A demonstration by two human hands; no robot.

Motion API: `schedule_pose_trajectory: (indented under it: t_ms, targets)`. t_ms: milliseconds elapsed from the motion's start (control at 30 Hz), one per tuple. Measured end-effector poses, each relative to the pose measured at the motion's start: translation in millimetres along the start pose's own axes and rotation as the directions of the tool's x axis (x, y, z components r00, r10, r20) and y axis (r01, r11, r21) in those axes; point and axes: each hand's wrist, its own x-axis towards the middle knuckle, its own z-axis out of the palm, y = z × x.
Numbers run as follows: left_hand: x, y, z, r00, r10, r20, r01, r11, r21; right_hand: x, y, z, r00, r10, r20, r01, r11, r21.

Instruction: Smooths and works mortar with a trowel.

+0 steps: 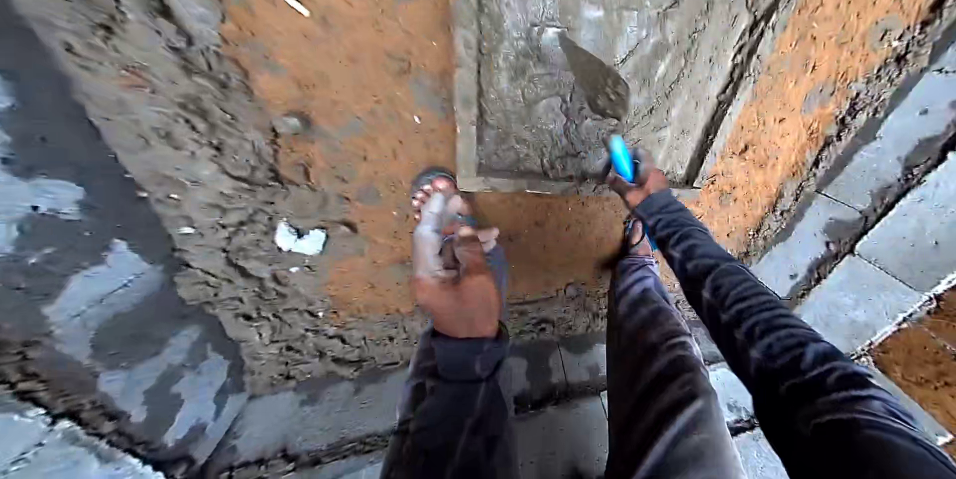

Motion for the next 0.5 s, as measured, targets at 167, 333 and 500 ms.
schedule_pose_trajectory:
  t_ms: [167, 333, 500]
  targets:
    - [-8, -5, 5, 0.998, -0.068, 0.015, 0.068, 0.998, 0.005, -26, 152, -43, 0.994, 0.099, -0.050, -0.108, 0.959, -0.261]
    - [-19, -11, 18, 0.994, -0.083, 0.070, 0.079, 0.995, 0.052, -36, 242, -73, 0.982, 0.169, -0.080, -0.184, 0.955, -0.234]
    - [-28, -12, 32, 0.990, -0.044, 0.136, 0.031, 0.995, 0.098, -4, 234, -59, 0.892, 0.407, -0.195, -0.397, 0.913, 0.090]
